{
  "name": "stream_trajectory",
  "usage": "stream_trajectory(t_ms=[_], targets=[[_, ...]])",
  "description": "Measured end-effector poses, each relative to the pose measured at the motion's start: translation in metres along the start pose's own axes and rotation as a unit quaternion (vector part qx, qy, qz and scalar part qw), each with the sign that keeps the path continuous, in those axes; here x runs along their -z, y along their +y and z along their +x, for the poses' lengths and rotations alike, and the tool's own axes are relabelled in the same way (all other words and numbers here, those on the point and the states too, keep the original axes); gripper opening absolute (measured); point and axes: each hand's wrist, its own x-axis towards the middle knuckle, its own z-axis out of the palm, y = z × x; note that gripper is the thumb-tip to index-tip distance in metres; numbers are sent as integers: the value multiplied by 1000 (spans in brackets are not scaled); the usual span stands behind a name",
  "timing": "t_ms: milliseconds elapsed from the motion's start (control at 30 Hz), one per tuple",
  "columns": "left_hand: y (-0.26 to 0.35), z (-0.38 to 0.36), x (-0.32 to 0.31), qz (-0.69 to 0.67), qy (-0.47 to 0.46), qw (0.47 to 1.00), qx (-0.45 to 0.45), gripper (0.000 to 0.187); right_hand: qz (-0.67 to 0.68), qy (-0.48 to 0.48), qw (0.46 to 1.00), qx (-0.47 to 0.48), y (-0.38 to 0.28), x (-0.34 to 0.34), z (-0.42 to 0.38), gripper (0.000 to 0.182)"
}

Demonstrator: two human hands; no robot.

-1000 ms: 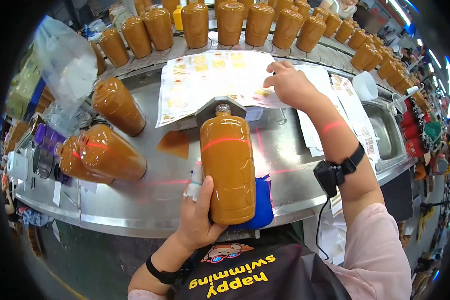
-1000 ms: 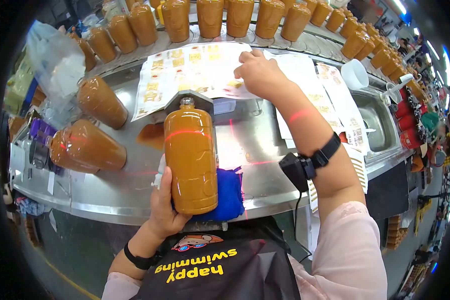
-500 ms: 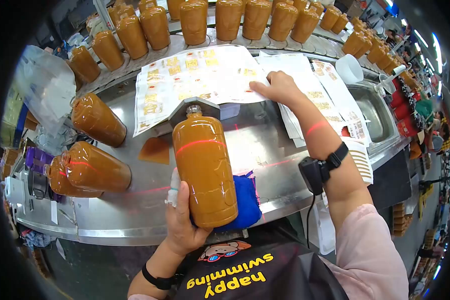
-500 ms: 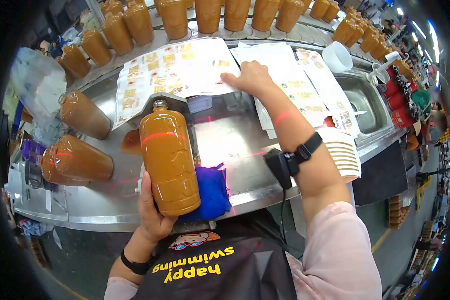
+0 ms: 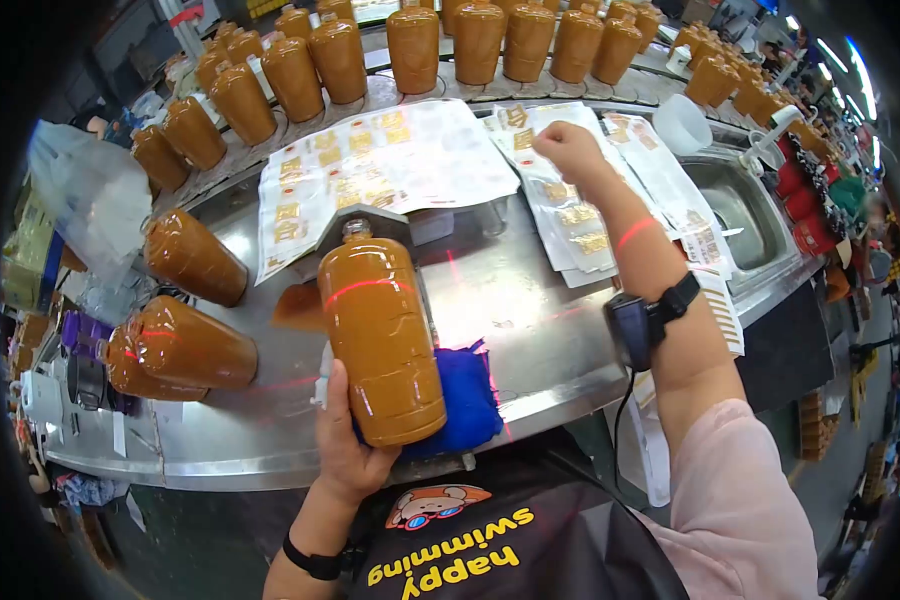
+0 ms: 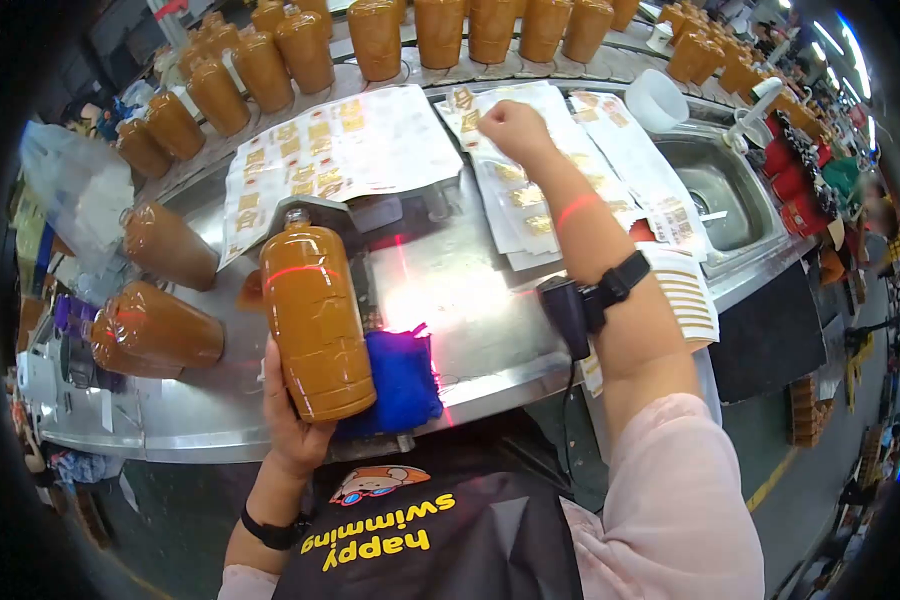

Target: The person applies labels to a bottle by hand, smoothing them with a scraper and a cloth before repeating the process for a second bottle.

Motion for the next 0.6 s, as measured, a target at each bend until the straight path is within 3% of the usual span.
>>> stream_trajectory(t_ms=[67,133,167,233,333,400,467,533,600], targets=[[1,-3,1,34,4,999,19,88,21,-19,992,-123,13,42,4,20],[2,-3,2,67,9,998,21,91,-179,-31,971,-157,48,77,22,39],[2,-3,2,83,12,996,16,93,-309,-20,938,-159,77,86,34,40],[7,3,1,96,19,995,26,95,-548,-3,823,-153,130,98,53,42],[14,7,1,111,23,992,60,99,-495,70,856,-134,142,108,46,37],[3,1,4,155,15,986,61,102,-499,56,864,-34,111,107,32,29],[2,-1,3,135,16,987,82,104,-407,-2,908,102,61,105,9,18],[5,0,6,105,-4,990,93,105,-344,-19,897,278,13,90,-22,10],[16,11,12,113,-6,992,62,102,-312,-79,861,395,-39,72,-57,11]])
